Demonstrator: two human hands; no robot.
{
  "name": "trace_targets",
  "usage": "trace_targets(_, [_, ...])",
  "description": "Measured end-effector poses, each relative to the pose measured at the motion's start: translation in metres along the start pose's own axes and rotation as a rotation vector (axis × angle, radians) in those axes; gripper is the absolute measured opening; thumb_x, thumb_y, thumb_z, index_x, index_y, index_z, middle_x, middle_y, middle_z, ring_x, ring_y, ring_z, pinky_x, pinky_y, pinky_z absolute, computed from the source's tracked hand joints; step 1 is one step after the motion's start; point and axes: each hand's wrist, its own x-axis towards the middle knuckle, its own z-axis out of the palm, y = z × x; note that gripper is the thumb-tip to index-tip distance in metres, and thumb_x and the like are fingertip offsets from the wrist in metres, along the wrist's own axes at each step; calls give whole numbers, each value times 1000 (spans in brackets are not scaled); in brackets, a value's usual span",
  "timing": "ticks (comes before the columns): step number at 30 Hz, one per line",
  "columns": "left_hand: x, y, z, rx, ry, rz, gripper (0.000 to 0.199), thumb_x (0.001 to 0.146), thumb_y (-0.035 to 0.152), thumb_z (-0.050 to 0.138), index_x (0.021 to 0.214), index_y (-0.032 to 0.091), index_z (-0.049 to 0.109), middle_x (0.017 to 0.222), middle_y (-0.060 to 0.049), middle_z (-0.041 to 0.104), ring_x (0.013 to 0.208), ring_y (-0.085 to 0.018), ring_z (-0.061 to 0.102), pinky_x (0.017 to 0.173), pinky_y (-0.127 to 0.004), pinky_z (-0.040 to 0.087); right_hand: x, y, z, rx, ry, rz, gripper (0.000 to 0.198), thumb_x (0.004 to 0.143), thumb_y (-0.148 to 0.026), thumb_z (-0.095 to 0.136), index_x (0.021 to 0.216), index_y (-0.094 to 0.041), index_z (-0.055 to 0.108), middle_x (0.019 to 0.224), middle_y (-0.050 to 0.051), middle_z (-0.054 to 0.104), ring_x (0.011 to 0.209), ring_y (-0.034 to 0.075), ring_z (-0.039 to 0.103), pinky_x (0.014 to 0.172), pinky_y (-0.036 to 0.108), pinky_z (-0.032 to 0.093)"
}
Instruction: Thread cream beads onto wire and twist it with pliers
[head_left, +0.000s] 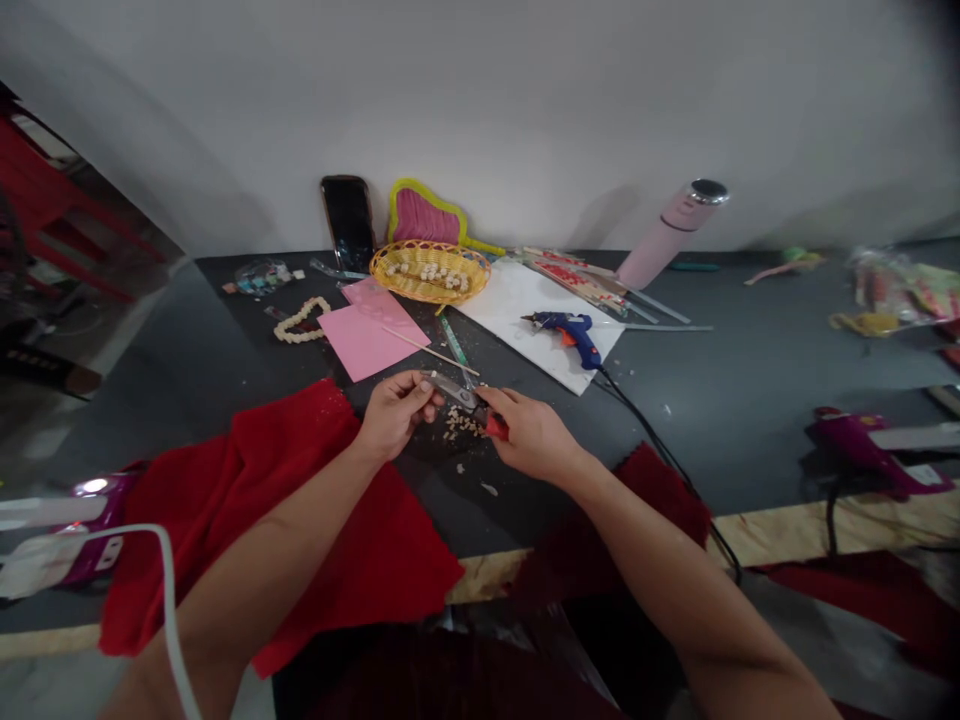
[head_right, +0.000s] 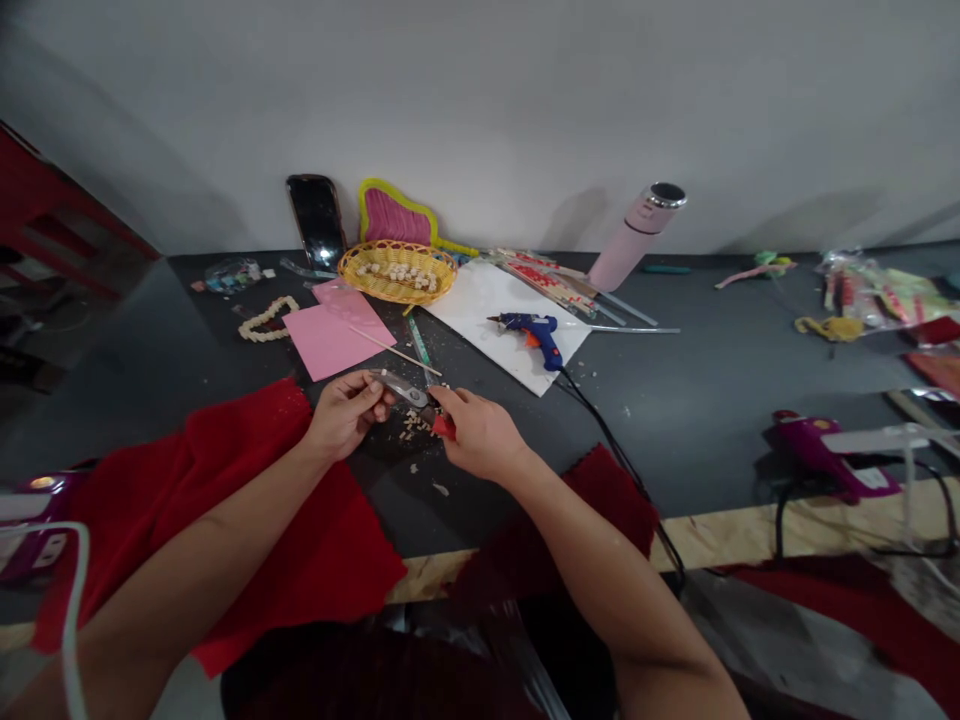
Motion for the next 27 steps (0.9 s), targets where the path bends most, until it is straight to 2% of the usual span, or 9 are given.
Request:
trace_targets(6, [-1, -1, 1, 81, 4, 47, 17, 69, 26, 73, 72, 14, 61, 68, -1, 64, 48, -5, 51, 48, -18, 42, 0, 4, -2, 42, -1, -16, 50, 79, -18, 49, 128, -18, 40, 111, 10, 59, 99, 22, 57, 84, 34, 46])
trace_targets(13, [2, -6, 0, 204, 89, 84, 16, 72, 28, 68, 71, 14, 61, 66, 0, 64, 48, -5, 49, 47, -18, 39, 2, 5, -2, -2, -14, 2, 51, 79, -18, 48, 129, -19, 40, 113, 10, 57, 102, 23, 55, 88, 35, 44])
trace_targets(27, [0, -3, -2, 183, 58, 101, 14, 71, 23, 68, 65, 13, 60, 63, -1, 65, 46, -5, 50, 46, -18, 38, 3, 5, -7, 18, -38, -68, 53, 78, -19, 49, 130, -18, 38, 115, 12, 55, 104, 25, 52, 89, 40, 43])
